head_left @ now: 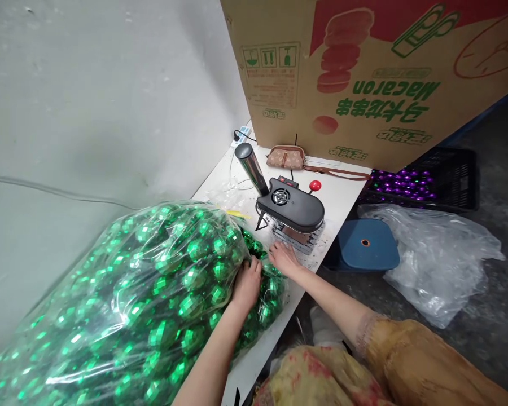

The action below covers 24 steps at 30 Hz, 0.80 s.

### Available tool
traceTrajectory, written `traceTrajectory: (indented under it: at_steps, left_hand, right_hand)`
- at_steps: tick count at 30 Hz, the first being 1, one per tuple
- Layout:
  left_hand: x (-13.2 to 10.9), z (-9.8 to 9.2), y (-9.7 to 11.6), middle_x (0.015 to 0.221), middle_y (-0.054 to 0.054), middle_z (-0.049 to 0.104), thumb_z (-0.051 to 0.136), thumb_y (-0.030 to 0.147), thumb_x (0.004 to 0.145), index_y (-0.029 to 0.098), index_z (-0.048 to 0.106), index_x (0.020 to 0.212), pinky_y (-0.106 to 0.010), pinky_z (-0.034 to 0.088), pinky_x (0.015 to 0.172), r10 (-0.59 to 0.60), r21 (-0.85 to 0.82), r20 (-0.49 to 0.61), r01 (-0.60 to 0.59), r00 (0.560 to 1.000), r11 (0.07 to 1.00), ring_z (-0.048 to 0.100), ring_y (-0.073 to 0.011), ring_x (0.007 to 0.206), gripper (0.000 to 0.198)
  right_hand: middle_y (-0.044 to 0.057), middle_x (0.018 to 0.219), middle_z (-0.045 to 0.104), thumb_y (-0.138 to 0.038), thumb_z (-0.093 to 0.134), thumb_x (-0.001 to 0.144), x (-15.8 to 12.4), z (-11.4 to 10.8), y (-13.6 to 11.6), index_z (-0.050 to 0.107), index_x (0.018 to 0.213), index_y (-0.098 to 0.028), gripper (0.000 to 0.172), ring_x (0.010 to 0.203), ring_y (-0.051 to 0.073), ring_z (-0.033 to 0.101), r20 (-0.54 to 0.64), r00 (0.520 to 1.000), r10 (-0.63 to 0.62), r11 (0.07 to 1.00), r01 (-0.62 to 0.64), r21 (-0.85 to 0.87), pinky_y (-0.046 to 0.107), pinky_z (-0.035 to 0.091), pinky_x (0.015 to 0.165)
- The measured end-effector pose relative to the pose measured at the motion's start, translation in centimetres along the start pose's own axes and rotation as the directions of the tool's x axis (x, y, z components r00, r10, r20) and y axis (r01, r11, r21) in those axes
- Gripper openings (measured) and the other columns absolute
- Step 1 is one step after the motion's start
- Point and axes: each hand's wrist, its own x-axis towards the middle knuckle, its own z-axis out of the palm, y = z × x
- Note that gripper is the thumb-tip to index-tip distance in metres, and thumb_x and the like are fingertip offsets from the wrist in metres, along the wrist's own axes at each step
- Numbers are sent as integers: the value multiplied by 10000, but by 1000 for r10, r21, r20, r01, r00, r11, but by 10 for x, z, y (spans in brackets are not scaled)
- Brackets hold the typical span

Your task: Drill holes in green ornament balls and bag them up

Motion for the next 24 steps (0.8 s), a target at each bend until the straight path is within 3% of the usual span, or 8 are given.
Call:
traceTrajectory:
  at_steps: [3,7,11,18,21,24]
  left_hand:
    - [1,6,3,1415,-210,455,522,217,894,60,475,1369,-449,456,936,-4,18,27,3,1000,1000,507,-328,1142,502]
    - [3,12,3,1485,-214,403,457,230,924,38,421,1428,-459,421,1000,-21,62,95,15,995,998,461,-353,1228,541]
    - [4,13,3,1539,-197,335,423,193,924,42,391,1454,-460,407,1022,-28,71,94,21,995,997,448,-358,1256,552]
    - [4,2,10,1529,-160,373,432,189,925,81,425,1441,-427,471,937,-76,-4,42,76,996,997,553,-314,1100,527]
    - [7,-2,14,1505,-148,415,435,195,930,84,448,1425,-417,487,905,-100,-38,17,101,995,994,570,-304,1051,507]
    - [11,-3,18,1489,-149,438,418,210,945,87,476,1405,-409,490,905,-123,-79,-24,120,992,990,576,-297,1050,480]
  right_hand:
    - [152,1115,611,-236,465,917,10,9,12,661,974,-155,220,1124,281,529,1,1000,29,998,-29,59,492,341,1029]
    - [87,1009,630,-211,518,869,26,28,20,648,914,-162,147,973,192,590,-15,998,60,980,-57,192,335,456,888]
    - [47,942,629,-137,492,818,30,37,22,618,928,-168,170,854,149,603,-114,990,79,944,-37,329,282,493,799]
    - [85,1119,596,-138,477,832,-20,13,16,634,927,-207,195,1147,218,521,-316,946,-67,896,196,398,430,418,1025]
    - [74,1137,601,-119,458,851,-48,2,31,650,898,-217,221,1165,207,511,-225,961,-159,887,239,395,416,411,1031]
    - [43,997,638,-53,426,842,-74,-4,67,653,885,-210,279,1027,156,580,-44,987,-155,913,160,374,326,466,934]
